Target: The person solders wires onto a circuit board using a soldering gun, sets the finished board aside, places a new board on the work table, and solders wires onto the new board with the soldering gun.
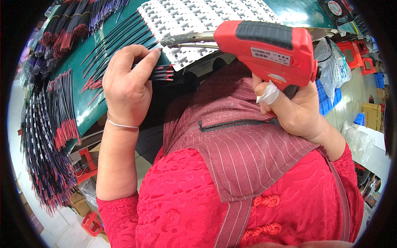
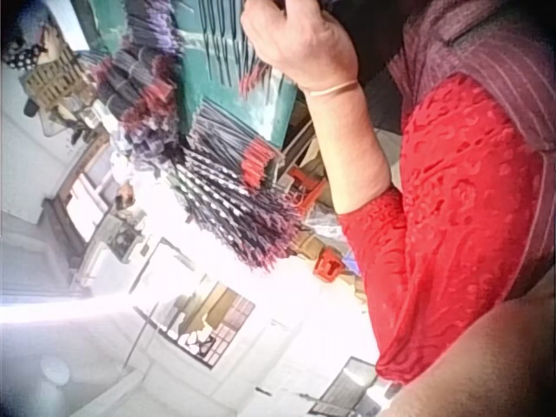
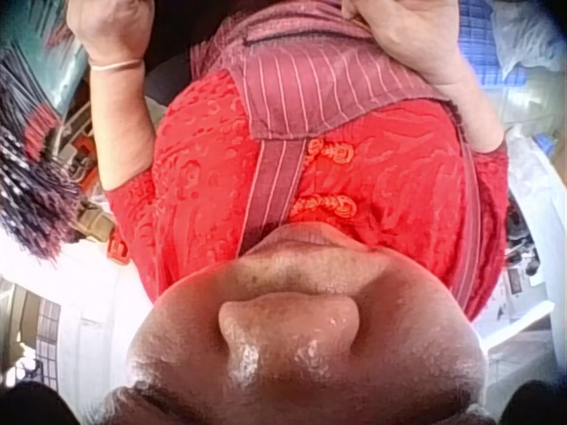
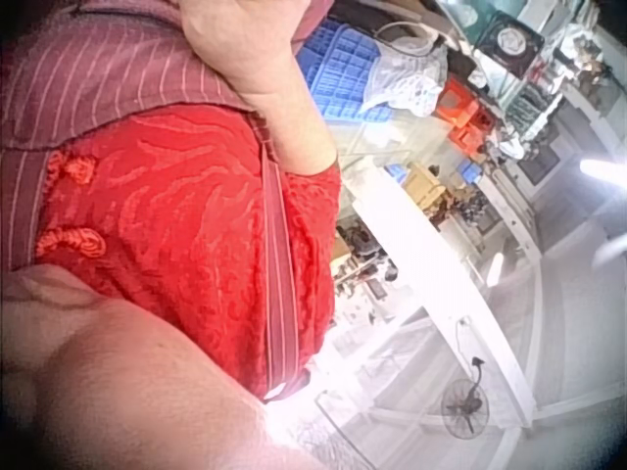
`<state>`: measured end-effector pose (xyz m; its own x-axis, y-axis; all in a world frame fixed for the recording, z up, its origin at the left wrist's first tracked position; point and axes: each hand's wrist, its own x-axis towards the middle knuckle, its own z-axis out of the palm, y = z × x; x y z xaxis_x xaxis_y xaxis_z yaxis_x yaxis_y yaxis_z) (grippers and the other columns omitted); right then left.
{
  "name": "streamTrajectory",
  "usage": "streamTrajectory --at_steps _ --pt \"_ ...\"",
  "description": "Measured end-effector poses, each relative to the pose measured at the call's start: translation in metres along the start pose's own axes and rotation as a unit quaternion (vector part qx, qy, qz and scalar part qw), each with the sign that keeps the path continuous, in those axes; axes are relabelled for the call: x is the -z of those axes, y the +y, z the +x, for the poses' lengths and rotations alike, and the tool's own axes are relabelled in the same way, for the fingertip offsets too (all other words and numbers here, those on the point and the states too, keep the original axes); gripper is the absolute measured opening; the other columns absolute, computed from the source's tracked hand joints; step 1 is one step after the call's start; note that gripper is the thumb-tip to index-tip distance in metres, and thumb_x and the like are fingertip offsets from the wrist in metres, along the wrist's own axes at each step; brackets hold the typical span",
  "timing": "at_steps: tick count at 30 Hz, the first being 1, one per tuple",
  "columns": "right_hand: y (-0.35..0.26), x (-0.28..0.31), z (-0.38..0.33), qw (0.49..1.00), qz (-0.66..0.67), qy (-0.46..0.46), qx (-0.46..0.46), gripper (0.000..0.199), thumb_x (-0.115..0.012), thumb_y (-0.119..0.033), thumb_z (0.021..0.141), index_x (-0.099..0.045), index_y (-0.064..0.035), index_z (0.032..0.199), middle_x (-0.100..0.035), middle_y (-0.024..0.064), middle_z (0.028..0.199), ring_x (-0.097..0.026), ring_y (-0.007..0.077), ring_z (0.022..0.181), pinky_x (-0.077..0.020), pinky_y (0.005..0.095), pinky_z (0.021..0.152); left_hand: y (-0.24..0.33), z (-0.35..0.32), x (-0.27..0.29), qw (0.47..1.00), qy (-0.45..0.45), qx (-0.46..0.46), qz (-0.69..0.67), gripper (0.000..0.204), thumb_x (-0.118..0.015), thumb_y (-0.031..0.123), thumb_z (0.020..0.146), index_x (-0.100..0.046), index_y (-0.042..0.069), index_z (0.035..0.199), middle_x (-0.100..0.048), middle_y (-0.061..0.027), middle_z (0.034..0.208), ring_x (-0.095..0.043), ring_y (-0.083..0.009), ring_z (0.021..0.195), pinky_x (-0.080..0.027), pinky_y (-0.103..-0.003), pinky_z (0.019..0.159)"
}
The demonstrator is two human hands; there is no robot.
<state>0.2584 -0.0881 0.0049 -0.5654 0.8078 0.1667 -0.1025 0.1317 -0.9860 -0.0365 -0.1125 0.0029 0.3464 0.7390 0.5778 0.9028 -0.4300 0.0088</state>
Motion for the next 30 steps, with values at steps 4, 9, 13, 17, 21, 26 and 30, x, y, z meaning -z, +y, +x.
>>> streamTrajectory --at_steps 4,9,13,17,21,26,30 --pt "-0.001 0.0 0.001 1.0 -0.006 0.002 0.002 0.021 -0.059 -0.009 0.096 -0.058 0.0009 0.114 -0.064 0.0135 0.11 -0.053 0.0072 0.064 -0.0455 0.0232 0.055 -0.002 0.0 -0.003 1.0 0.022 -0.01 0.004 0.039 -0.063 -0.01 0.058 -0.071 0.004 0.093 -0.06 -0.0081 0.085 -0.061 -0.0251 0.077 -0.05 -0.035 0.066" --pt "-0.006 -0.001 0.004 0.999 0.029 0.009 -0.033 0.031 -0.064 0.001 0.091 -0.057 0.003 0.12 -0.067 0.0099 0.103 -0.064 0.0158 0.096 -0.0527 0.0312 0.086 -0.001 0.0 -0.003 1.0 0.021 -0.008 0.007 0.037 -0.063 -0.01 0.059 -0.071 0.004 0.093 -0.06 -0.008 0.085 -0.061 -0.0252 0.077 -0.05 -0.035 0.066" --pt "0.005 0.001 0.002 0.999 -0.036 -0.009 0.02 0.022 -0.062 -0.011 0.095 -0.059 -0.0012 0.114 -0.064 0.0095 0.102 -0.054 0.0071 0.065 -0.0461 0.0222 0.056 -0.002 0.0 -0.003 1.0 0.025 -0.008 0.001 0.038 -0.063 -0.01 0.059 -0.071 0.004 0.093 -0.06 -0.008 0.085 -0.061 -0.0253 0.078 -0.05 -0.035 0.066" --pt "0.002 -0.001 0.0 1.0 -0.016 -0.001 0.005 0.024 -0.062 -0.012 0.095 -0.058 -0.0005 0.116 -0.063 0.0082 0.098 -0.055 0.0072 0.065 -0.0459 0.022 0.056 -0.001 0.0 -0.002 1.0 0.022 -0.007 0.003 0.038 -0.063 -0.01 0.058 -0.071 0.004 0.093 -0.06 -0.0081 0.086 -0.061 -0.0253 0.078 -0.05 -0.035 0.067" --pt "0.0 0.002 0.003 0.999 -0.036 -0.016 0.01 0.028 -0.061 -0.012 0.096 -0.055 0.0019 0.119 -0.065 0.013 0.106 -0.055 0.008 0.064 -0.0461 0.0222 0.056 -0.002 -0.001 -0.003 1.0 0.026 -0.009 0.004 0.039 -0.064 -0.01 0.058 -0.071 0.004 0.093 -0.06 -0.0078 0.086 -0.061 -0.0251 0.078 -0.05 -0.035 0.067" --pt "-0.003 -0.002 0.003 0.999 0.043 -0.004 0.011 0.025 -0.059 -0.012 0.096 -0.057 0.0025 0.116 -0.063 0.0188 0.119 -0.054 0.0083 0.064 -0.0468 0.0232 0.056 -0.002 0.0 -0.004 1.0 0.027 -0.01 0.005 0.039 -0.063 -0.01 0.058 -0.072 0.005 0.093 -0.06 -0.0073 0.086 -0.061 -0.0245 0.078 -0.05 -0.035 0.066" --pt "-0.004 -0.001 0.003 1.0 0.009 -0.005 0.014 0.019 -0.058 -0.011 0.097 -0.058 0.0021 0.11 -0.062 0.0202 0.121 -0.052 0.0085 0.062 -0.0471 0.0248 0.056 -0.002 -0.001 -0.003 1.0 0.025 -0.004 0.007 0.039 -0.063 -0.011 0.058 -0.072 0.005 0.093 -0.06 -0.007 0.085 -0.061 -0.0238 0.077 -0.05 -0.034 0.066"
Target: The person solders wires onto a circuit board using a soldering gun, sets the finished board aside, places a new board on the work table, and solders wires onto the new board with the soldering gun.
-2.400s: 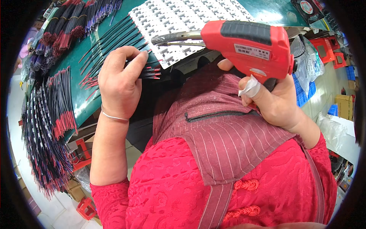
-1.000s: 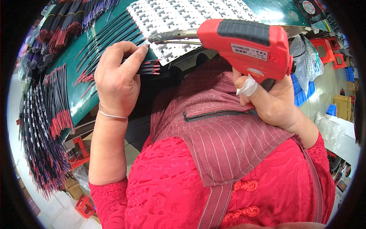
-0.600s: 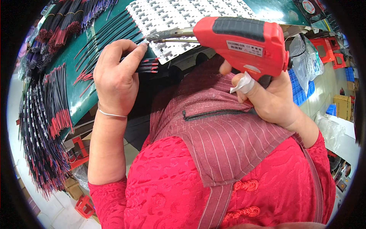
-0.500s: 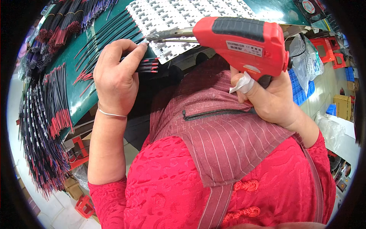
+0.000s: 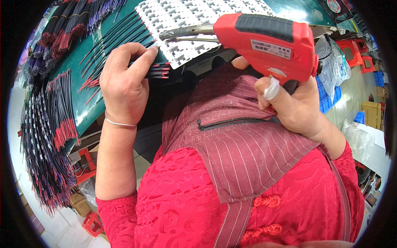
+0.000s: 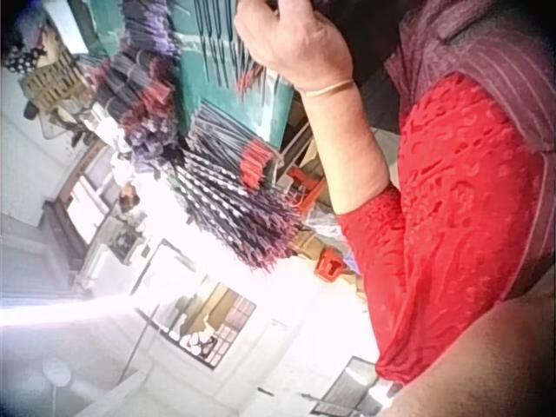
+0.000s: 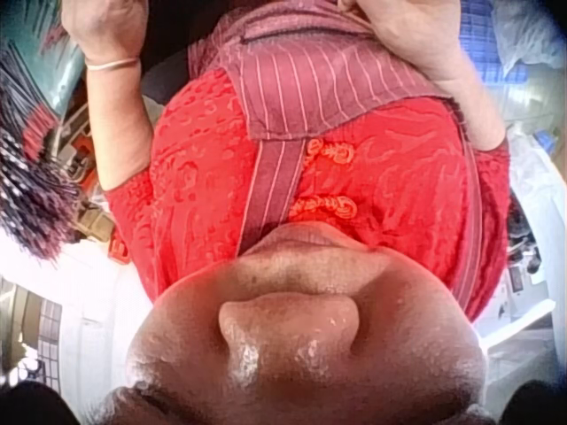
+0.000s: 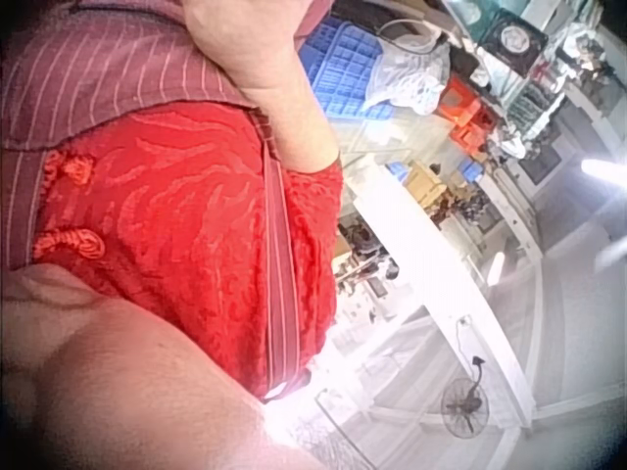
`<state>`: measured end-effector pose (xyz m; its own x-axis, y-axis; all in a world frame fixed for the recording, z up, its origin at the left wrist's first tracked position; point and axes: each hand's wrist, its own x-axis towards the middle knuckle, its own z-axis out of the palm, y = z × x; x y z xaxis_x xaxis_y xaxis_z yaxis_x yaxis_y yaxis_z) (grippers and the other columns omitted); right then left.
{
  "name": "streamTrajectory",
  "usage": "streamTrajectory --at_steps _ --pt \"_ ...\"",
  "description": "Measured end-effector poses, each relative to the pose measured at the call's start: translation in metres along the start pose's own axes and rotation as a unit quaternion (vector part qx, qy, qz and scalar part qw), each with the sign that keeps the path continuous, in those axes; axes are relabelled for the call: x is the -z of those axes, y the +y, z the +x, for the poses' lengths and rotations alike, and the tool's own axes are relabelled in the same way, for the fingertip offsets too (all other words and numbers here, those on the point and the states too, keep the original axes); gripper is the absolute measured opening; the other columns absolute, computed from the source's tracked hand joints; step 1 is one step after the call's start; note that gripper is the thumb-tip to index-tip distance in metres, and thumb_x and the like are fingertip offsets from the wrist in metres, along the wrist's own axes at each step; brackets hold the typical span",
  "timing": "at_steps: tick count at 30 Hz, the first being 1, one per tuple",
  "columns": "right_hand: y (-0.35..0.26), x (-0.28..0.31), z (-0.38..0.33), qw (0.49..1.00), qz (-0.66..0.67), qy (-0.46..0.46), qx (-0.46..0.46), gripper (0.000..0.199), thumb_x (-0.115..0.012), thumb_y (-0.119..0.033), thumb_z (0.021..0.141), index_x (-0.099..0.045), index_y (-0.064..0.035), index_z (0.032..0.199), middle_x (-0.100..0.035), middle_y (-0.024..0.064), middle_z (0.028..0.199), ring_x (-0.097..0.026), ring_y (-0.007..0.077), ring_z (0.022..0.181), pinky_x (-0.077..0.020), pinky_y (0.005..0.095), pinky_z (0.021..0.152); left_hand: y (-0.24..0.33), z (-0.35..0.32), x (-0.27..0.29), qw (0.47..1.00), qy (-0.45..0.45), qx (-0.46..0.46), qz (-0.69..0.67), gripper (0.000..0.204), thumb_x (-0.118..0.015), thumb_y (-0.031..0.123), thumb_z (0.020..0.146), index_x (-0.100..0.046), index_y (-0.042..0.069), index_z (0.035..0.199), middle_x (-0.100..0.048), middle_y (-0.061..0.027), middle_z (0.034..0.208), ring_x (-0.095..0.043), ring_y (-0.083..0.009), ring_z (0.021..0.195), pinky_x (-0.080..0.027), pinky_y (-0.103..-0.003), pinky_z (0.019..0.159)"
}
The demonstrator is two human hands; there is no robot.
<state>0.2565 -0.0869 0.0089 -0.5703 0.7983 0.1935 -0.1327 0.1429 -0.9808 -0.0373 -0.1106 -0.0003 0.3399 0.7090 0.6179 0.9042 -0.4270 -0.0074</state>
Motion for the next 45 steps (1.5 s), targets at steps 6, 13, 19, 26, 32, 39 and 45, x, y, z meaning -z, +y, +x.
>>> streamTrajectory --at_steps 6,13,19,26,32,39,45 --pt "0.002 0.001 -0.004 1.0 0.016 0.017 -0.008 0.016 -0.057 -0.009 0.096 -0.058 0.0016 0.108 -0.063 0.0191 0.114 -0.053 0.0089 0.061 -0.0462 0.0247 0.055 -0.002 -0.001 -0.001 1.0 -0.002 0.023 -0.009 0.04 -0.062 -0.011 0.057 -0.072 0.006 0.092 -0.062 -0.0065 0.085 -0.062 -0.0238 0.078 -0.05 -0.034 0.066" --pt "0.009 0.004 -0.008 1.0 0.014 0.012 -0.01 0.018 -0.059 -0.011 0.096 -0.057 0.001 0.109 -0.063 0.0162 0.108 -0.053 0.0087 0.061 -0.045 0.0238 0.053 -0.004 0.003 0.0 0.997 -0.006 0.046 -0.055 0.041 -0.061 -0.013 0.057 -0.072 0.006 0.091 -0.063 -0.0075 0.085 -0.063 -0.0253 0.077 -0.051 -0.034 0.067" --pt "0.002 0.0 -0.002 1.0 0.021 0.005 0.004 0.02 -0.059 -0.013 0.097 -0.057 0.0015 0.111 -0.063 0.0173 0.113 -0.053 0.0091 0.061 -0.0449 0.0241 0.053 -0.006 0.002 0.002 0.996 -0.01 0.048 -0.08 0.039 -0.061 -0.013 0.057 -0.071 0.006 0.089 -0.063 -0.0078 0.084 -0.063 -0.0257 0.077 -0.051 -0.034 0.067" --pt "0.003 0.001 -0.005 0.999 0.022 0.011 -0.026 0.019 -0.058 -0.013 0.097 -0.058 0.0016 0.11 -0.064 0.0178 0.116 -0.052 0.009 0.06 -0.0445 0.0242 0.053 -0.007 0.0 0.002 0.994 -0.037 0.052 -0.083 0.038 -0.059 -0.017 0.064 -0.071 0.003 0.094 -0.065 -0.0102 0.09 -0.065 -0.0241 0.082 -0.051 -0.03 0.074" --pt "0.005 0.001 -0.006 0.999 -0.031 0.011 -0.011 0.018 -0.059 -0.012 0.097 -0.06 0.0018 0.108 -0.063 0.0123 0.1 -0.053 0.0089 0.06 -0.0441 0.0238 0.052 -0.008 0.001 0.004 0.995 -0.038 0.042 -0.085 0.037 -0.06 -0.017 0.064 -0.072 0.003 0.094 -0.065 -0.01 0.089 -0.064 -0.0241 0.083 -0.05 -0.03 0.075" --pt "0.009 0.002 -0.006 0.998 -0.056 0.009 0.031 0.021 -0.062 -0.014 0.096 -0.06 0.0019 0.109 -0.059 0.0091 0.092 -0.053 0.0086 0.06 -0.0439 0.0237 0.052 -0.007 0.001 0.003 0.996 -0.035 0.034 -0.077 0.038 -0.06 -0.016 0.064 -0.072 0.003 0.094 -0.065 -0.01 0.088 -0.064 -0.0241 0.083 -0.05 -0.031 0.074" --pt "0.002 0.001 -0.009 0.998 -0.057 0.021 -0.005 0.018 -0.06 -0.01 0.095 -0.06 0.0011 0.109 -0.063 0.0147 0.101 -0.054 0.0088 0.06 -0.0445 0.0227 0.053 -0.007 0.001 0.003 0.997 -0.032 0.028 -0.071 0.038 -0.06 -0.016 0.063 -0.072 0.003 0.094 -0.064 -0.0099 0.088 -0.064 -0.0245 0.083 -0.05 -0.031 0.074"
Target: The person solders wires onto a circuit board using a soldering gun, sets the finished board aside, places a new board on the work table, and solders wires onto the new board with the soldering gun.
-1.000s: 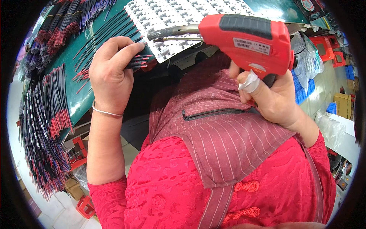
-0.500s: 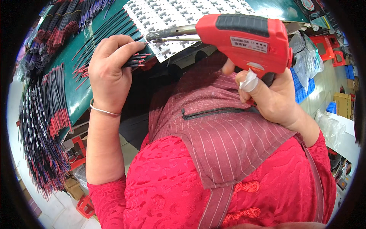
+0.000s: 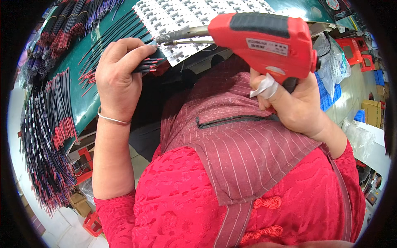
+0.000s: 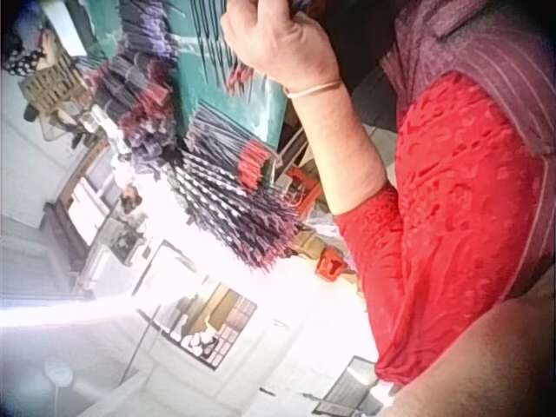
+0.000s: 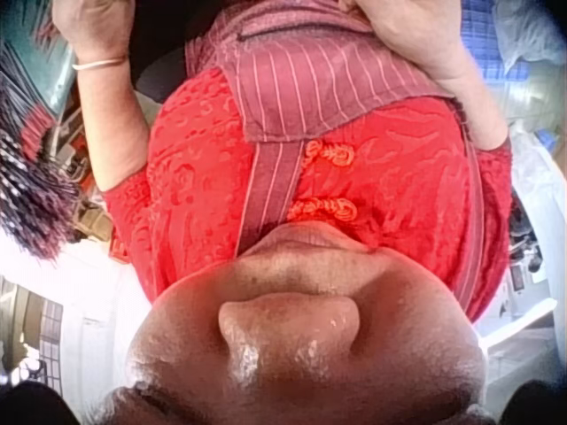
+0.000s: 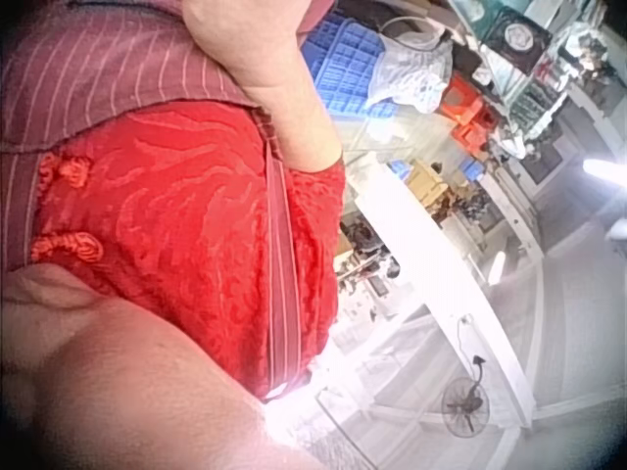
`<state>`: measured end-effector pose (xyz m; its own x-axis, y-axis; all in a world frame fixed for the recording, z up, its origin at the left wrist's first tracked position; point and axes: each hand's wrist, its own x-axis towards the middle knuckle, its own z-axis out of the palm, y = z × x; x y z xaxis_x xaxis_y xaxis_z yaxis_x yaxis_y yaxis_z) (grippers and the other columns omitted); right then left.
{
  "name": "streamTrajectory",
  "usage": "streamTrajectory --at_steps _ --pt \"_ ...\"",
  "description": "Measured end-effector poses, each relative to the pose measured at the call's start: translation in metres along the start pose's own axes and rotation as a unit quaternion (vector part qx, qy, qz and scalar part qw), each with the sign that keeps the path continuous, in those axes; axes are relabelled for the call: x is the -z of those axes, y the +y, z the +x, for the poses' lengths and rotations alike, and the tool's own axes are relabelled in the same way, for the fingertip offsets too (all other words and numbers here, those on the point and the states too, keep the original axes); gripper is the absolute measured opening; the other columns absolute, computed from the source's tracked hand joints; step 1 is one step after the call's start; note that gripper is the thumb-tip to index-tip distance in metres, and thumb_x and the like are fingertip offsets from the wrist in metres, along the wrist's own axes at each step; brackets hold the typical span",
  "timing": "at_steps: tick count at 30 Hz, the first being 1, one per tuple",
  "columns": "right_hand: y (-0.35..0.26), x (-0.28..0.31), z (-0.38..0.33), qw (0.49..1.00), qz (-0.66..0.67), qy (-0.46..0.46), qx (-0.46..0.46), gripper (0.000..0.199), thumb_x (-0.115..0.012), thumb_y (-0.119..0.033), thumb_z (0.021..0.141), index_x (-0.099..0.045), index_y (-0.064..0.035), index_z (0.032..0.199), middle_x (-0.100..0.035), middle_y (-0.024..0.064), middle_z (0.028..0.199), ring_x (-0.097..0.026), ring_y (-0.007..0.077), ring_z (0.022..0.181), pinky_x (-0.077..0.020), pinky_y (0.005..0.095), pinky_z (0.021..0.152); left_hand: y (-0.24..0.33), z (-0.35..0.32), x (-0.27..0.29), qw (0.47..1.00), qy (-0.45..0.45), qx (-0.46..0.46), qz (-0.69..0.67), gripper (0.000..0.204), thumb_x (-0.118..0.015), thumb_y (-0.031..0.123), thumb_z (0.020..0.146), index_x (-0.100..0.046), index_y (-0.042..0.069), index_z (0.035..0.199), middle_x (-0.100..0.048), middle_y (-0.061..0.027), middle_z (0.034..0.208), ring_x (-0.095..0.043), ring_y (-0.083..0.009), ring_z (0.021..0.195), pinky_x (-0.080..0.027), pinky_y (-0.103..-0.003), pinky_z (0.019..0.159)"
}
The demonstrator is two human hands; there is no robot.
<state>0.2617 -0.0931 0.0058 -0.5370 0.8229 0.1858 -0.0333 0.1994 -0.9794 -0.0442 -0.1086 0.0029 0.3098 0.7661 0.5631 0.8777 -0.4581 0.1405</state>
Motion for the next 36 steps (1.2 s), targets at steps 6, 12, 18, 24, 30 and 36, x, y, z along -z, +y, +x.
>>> streamTrajectory --at_steps 6,12,18,24,30,36 --pt "-0.003 0.002 0.001 0.998 0.063 0.003 0.01 0.016 -0.058 -0.008 0.095 -0.059 0.0013 0.108 -0.063 0.0203 0.111 -0.055 0.0088 0.062 -0.0467 0.0228 0.056 0.0 -0.002 0.001 1.0 -0.009 0.008 0.003 0.039 -0.06 -0.016 0.063 -0.072 0.003 0.094 -0.064 -0.0099 0.089 -0.063 -0.0246 0.084 -0.05 -0.031 0.075" --pt "-0.007 0.001 0.002 0.996 0.079 0.018 -0.034 0.016 -0.057 -0.011 0.097 -0.058 0.0009 0.107 -0.061 0.0221 0.115 -0.053 0.0088 0.063 -0.0491 0.0256 0.059 0.002 0.001 -0.001 1.0 0.003 0.009 0.001 0.031 -0.063 -0.008 0.063 -0.072 0.007 0.089 -0.064 -0.0067 0.084 -0.062 -0.0249 0.079 -0.049 -0.035 0.069" --pt "0.0 0.004 0.003 0.995 0.101 0.011 -0.006 0.016 -0.057 -0.013 0.097 -0.057 0.0006 0.105 -0.061 0.0232 0.116 -0.053 0.0092 0.062 -0.0492 0.0259 0.059 0.003 -0.001 0.002 0.999 -0.025 0.003 0.024 0.039 -0.062 -0.015 0.065 -0.072 0.005 0.096 -0.064 -0.0092 0.09 -0.063 -0.0235 0.083 -0.05 -0.031 0.074" --pt "0.005 0.005 0.004 0.991 0.131 0.022 0.001 0.02 -0.06 -0.008 0.095 -0.058 -0.0017 0.113 -0.065 0.0171 0.114 -0.059 0.0091 0.073 -0.0481 0.0229 0.06 0.01 0.01 0.001 0.997 -0.015 -0.013 0.077 0.037 -0.062 -0.01 0.061 -0.071 0.007 0.091 -0.063 -0.0061 0.087 -0.061 -0.0256 0.081 -0.05 -0.035 0.071" --pt "0.002 0.004 0.001 0.992 0.118 0.025 -0.02 0.016 -0.056 -0.009 0.097 -0.056 0.0004 0.109 -0.061 0.0226 0.115 -0.053 0.0097 0.063 -0.0484 0.0276 0.059 0.002 0.017 -0.004 0.997 -0.003 -0.011 0.077 0.04 -0.06 -0.011 0.059 -0.071 0.007 0.093 -0.062 -0.0062 0.088 -0.06 -0.0251 0.081 -0.05 -0.036 0.071" --pt "0.0 0.005 -0.001 0.99 0.134 0.034 -0.028 0.018 -0.057 -0.009 0.096 -0.056 0.0002 0.112 -0.062 0.0197 0.111 -0.052 0.0097 0.064 -0.0485 0.0281 0.06 0.005 0.007 0.002 0.996 0.046 -0.055 0.059 0.052 -0.06 -0.011 0.059 -0.073 0.006 0.106 -0.056 -0.0074 0.086 -0.057 -0.0244 0.078 -0.049 -0.034 0.071"
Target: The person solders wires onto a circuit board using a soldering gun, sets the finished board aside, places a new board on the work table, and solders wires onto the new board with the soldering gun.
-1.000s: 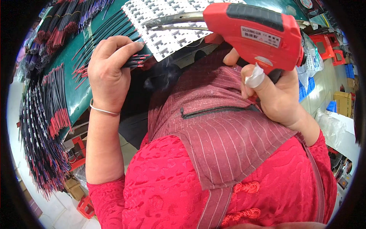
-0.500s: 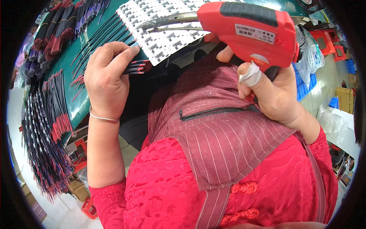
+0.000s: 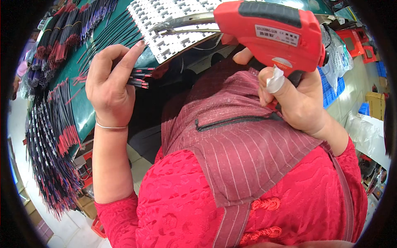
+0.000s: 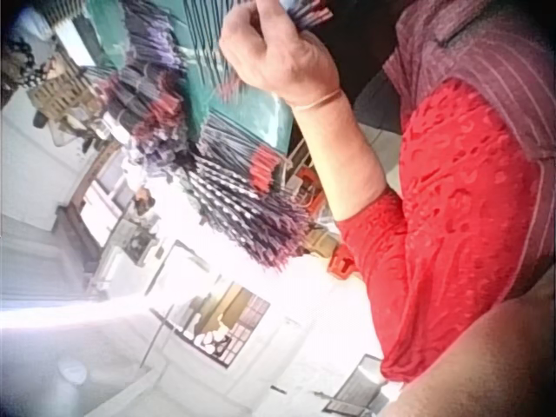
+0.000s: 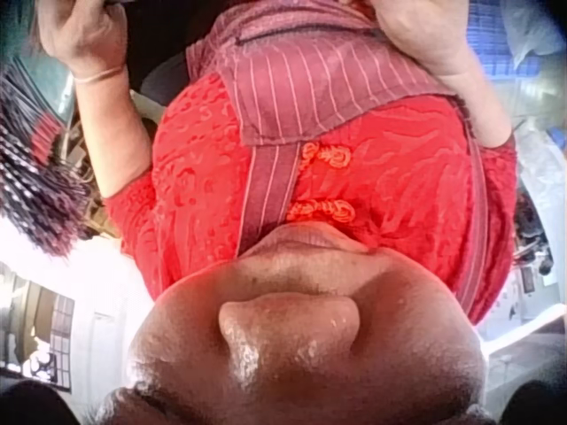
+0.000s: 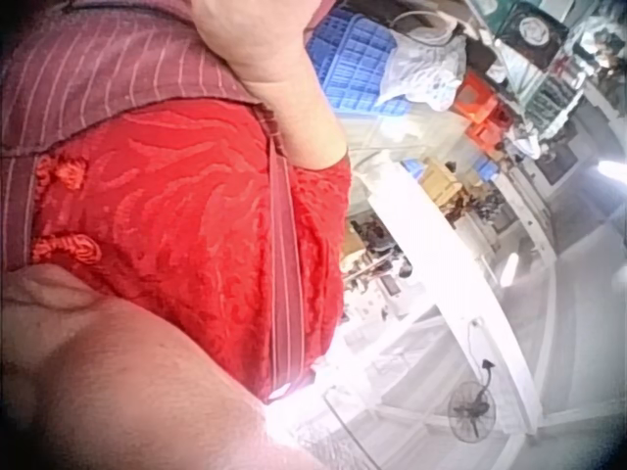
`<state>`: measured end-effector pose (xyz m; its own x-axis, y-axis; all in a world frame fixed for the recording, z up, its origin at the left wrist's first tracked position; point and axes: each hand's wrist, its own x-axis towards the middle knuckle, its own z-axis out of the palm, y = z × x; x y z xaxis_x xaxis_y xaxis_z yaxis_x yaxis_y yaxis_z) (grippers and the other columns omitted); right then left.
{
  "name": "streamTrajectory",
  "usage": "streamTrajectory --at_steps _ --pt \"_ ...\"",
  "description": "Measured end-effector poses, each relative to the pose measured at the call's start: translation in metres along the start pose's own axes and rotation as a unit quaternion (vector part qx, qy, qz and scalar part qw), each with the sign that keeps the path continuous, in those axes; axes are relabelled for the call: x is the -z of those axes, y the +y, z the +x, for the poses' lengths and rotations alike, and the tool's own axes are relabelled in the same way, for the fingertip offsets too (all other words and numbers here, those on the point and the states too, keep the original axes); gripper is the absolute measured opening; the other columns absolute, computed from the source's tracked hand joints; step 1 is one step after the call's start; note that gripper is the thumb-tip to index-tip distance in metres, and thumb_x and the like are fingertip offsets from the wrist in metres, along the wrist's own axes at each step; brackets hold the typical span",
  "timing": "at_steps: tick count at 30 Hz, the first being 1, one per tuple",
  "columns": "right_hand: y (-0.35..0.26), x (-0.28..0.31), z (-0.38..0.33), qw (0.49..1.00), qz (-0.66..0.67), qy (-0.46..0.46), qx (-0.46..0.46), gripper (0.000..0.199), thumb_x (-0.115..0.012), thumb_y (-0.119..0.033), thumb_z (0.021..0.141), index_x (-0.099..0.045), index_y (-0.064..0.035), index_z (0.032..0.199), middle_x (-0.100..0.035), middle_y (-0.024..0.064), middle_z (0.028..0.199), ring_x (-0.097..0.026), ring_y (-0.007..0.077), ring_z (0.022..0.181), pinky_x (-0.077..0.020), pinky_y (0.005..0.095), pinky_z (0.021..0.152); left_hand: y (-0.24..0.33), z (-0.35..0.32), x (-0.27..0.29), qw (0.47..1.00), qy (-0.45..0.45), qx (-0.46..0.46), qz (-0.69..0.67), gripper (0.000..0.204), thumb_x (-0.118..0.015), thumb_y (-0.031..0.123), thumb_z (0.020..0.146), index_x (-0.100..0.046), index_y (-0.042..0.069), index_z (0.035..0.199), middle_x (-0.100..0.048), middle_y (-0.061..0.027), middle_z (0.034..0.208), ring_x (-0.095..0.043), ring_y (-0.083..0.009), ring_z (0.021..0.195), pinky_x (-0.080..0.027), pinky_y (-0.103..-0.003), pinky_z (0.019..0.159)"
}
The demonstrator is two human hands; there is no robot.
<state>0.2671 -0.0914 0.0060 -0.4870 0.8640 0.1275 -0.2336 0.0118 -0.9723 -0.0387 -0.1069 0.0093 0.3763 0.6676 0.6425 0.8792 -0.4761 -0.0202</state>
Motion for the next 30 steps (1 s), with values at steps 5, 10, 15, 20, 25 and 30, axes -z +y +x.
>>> streamTrajectory --at_steps 5,10,15,20,25,30 --pt "0.003 -0.001 0.0 1.0 -0.007 -0.003 0.018 0.02 -0.058 -0.009 0.096 -0.055 -0.0002 0.113 -0.064 0.0163 0.104 -0.054 0.0102 0.064 -0.0489 0.0285 0.06 0.006 -0.003 0.001 0.996 -0.052 0.058 0.042 0.054 -0.063 -0.008 0.069 -0.069 0.01 0.12 -0.053 -0.0095 0.086 -0.057 -0.0235 0.08 -0.049 -0.034 0.076" --pt "0.0 -0.006 0.001 0.999 -0.01 0.001 0.037 0.021 -0.06 -0.01 0.096 -0.056 -0.0003 0.114 -0.064 0.0139 0.098 -0.055 0.0113 0.063 -0.0493 0.0293 0.059 0.003 -0.004 0.0 0.997 -0.061 0.034 0.025 0.058 -0.06 -0.009 0.072 -0.065 0.01 0.126 -0.053 -0.0099 0.087 -0.057 -0.025 0.078 -0.049 -0.035 0.071" --pt "-0.004 -0.002 -0.001 0.999 -0.03 -0.025 0.016 0.025 -0.058 -0.009 0.095 -0.054 0.0008 0.118 -0.062 0.0227 0.117 -0.053 0.0105 0.063 -0.0492 0.0281 0.059 0.001 -0.009 0.002 0.998 -0.059 0.024 -0.002 0.043 -0.06 -0.012 0.071 -0.067 0.004 0.11 -0.06 -0.0116 0.088 -0.061 -0.0272 0.077 -0.05 -0.034 0.071" --pt "-0.006 -0.003 -0.001 0.999 -0.033 -0.032 0.006 0.027 -0.057 -0.009 0.095 -0.053 0.001 0.121 -0.06 0.0242 0.121 -0.051 0.0097 0.062 -0.049 0.0277 0.059 0.01 -0.007 0.004 0.996 -0.054 0.075 -0.01 0.038 -0.063 -0.012 0.068 -0.066 0.003 0.103 -0.061 -0.0129 0.087 -0.062 -0.0277 0.077 -0.051 -0.034 0.07" --pt "-0.008 -0.004 -0.002 0.999 -0.043 -0.027 -0.004 0.025 -0.056 -0.008 0.096 -0.053 0.0004 0.119 -0.06 0.0235 0.12 -0.051 0.0088 0.063 -0.049 0.0272 0.06 0.004 -0.009 0.004 0.998 -0.007 0.062 -0.028 0.034 -0.065 -0.013 0.067 -0.067 0.003 0.097 -0.062 -0.0126 0.088 -0.063 -0.0269 0.079 -0.051 -0.034 0.071" --pt "-0.008 -0.004 -0.002 0.998 -0.048 -0.032 0.001 0.021 -0.054 -0.006 0.096 -0.054 0.0001 0.116 -0.061 0.0234 0.119 -0.051 0.0089 0.062 -0.0491 0.0273 0.059 0.006 -0.01 0.002 0.999 -0.013 0.023 -0.025 0.035 -0.063 -0.013 0.062 -0.067 0.001 0.093 -0.066 -0.0113 0.091 -0.064 -0.0266 0.078 -0.052 -0.034 0.068"
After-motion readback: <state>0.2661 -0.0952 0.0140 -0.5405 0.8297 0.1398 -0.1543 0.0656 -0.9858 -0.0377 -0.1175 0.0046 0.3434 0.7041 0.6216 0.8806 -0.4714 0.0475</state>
